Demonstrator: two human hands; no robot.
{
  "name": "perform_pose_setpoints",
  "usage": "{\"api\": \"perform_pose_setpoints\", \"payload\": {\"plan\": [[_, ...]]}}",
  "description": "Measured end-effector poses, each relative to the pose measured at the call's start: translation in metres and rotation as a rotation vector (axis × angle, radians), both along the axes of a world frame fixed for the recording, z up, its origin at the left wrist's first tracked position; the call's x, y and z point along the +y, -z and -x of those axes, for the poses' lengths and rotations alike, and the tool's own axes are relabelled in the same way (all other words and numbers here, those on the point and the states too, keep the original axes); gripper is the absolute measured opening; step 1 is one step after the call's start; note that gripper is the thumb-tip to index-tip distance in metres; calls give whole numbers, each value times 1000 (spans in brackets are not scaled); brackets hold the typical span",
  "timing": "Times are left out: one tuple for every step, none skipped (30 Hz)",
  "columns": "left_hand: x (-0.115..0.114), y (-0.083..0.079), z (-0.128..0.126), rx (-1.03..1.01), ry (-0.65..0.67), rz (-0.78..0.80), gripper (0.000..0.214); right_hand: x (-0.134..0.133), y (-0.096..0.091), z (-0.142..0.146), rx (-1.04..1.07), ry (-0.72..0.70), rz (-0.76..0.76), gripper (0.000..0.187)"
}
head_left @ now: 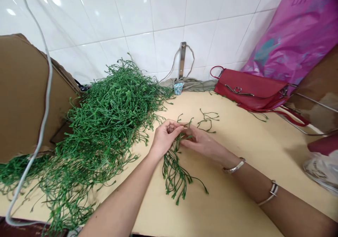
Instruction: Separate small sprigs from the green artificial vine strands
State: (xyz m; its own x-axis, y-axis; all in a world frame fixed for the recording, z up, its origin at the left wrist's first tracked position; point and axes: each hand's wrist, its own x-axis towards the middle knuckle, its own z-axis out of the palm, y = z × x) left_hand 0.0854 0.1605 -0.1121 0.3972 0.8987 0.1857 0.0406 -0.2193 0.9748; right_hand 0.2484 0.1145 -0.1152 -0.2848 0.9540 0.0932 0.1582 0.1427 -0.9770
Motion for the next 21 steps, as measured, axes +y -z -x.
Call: {"api": "perform_pose_setpoints", "payload": {"plan": [[-1,-1,-1,-30,-15,-7,41,1,0,0,16,22,5,59],[-2,-3,-2,-51,-23,-13,40,2,1,-2,36,63,4,58],[-2,-4,-3,-63,-25,-14,40,4,2,-5,57,117,-5,57],[-3,-4,-3,-65,-22,-10,41,7,3,-9,78,180,-21,57],[-3,-4,-3,-55,-13,2,44,9,4,-14,100,243,-37,58],[-2,-3,-4,-37,5,19,46,11,5,-18,119,299,-50,60],[-2,-2,-4,-13,26,40,47,12,5,-23,132,342,-58,61],[-1,-1,-4,11,47,59,44,13,5,-26,139,372,-62,63],[0,0,-4,29,64,76,37,13,5,-29,138,389,-63,64],[1,0,-3,38,73,87,27,13,5,-32,133,400,-64,64],[2,-1,-2,36,72,93,18,13,4,-33,126,411,-68,64],[3,-2,-1,26,60,96,12,13,4,-35,118,423,-74,64],[3,-3,0,12,43,99,8,13,4,-36,112,436,-82,64],[3,-4,1,-3,29,101,6,13,4,-36,107,447,-91,64],[3,-4,1,-15,20,105,8,12,4,-35,103,450,-98,65],[3,-4,1,-23,22,113,12,12,4,-34,99,443,-103,65],[2,-3,0,-26,38,124,18,11,4,-32,93,425,-104,66],[0,-1,-2,-25,65,137,26,11,4,-30,87,401,-105,66],[-1,0,-4,-21,100,151,32,10,3,-28,80,376,-107,66],[-2,2,-6,-19,133,163,34,9,3,-26,71,356,-113,65],[-3,2,-8,-21,159,174,33,9,2,-24,61,349,-125,62]]}}
